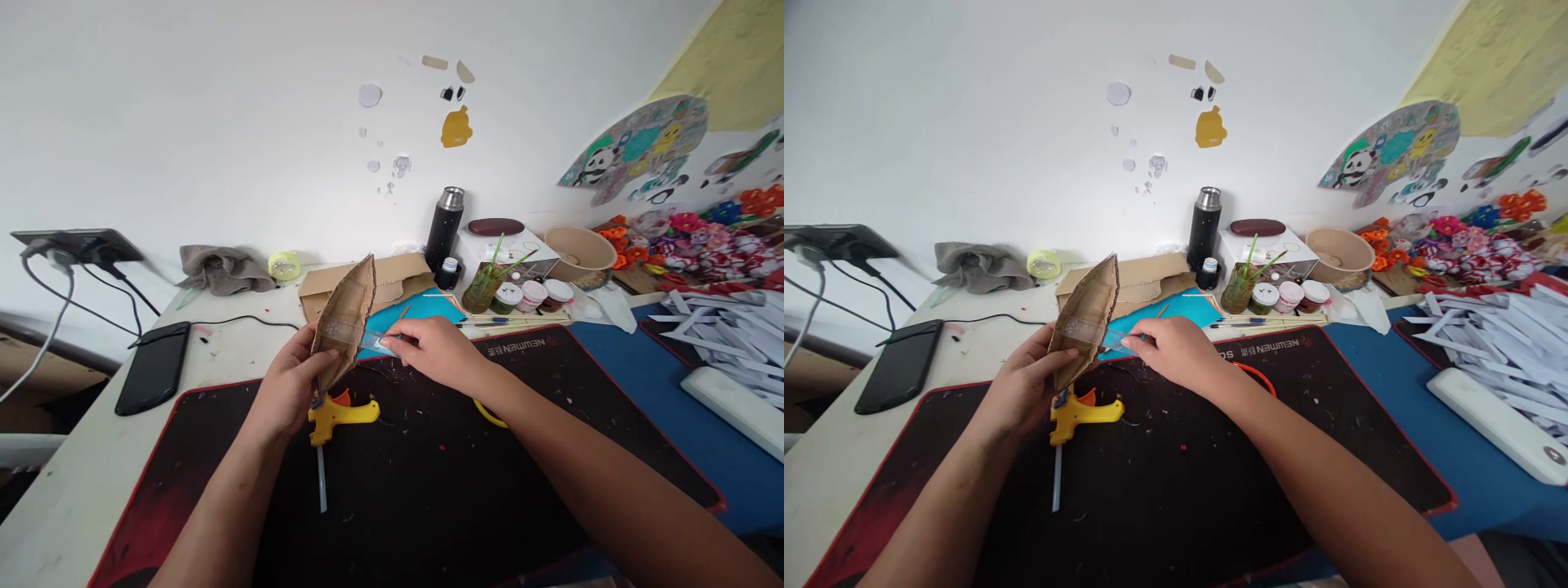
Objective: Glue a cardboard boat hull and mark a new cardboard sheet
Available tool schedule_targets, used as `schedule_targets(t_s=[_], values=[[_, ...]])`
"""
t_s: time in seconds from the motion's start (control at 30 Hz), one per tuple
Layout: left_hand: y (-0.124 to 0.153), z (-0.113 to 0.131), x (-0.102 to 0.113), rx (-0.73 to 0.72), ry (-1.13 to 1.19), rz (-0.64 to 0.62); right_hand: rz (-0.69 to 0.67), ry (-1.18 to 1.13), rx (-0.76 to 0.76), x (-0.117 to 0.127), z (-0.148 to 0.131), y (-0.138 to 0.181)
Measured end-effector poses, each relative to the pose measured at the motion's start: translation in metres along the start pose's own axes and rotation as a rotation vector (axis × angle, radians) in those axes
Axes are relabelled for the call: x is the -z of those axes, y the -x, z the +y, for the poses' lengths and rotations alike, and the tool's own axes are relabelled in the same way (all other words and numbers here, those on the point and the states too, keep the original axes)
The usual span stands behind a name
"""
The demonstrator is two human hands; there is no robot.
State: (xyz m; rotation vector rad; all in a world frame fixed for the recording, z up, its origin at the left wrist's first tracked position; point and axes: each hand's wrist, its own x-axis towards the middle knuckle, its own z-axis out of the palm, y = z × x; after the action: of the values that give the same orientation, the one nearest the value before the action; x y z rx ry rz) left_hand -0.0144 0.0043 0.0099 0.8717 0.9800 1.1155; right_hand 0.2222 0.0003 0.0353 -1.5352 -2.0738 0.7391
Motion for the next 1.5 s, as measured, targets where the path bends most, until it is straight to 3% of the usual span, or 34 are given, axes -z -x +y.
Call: schedule_targets(t_s=[1.5], values=[[-0.0003,-0.0021,0.0020,0.003,-0.025,-0.027,-0.013,-0.017,-0.005,-0.0010,0.0047,0.0030]])
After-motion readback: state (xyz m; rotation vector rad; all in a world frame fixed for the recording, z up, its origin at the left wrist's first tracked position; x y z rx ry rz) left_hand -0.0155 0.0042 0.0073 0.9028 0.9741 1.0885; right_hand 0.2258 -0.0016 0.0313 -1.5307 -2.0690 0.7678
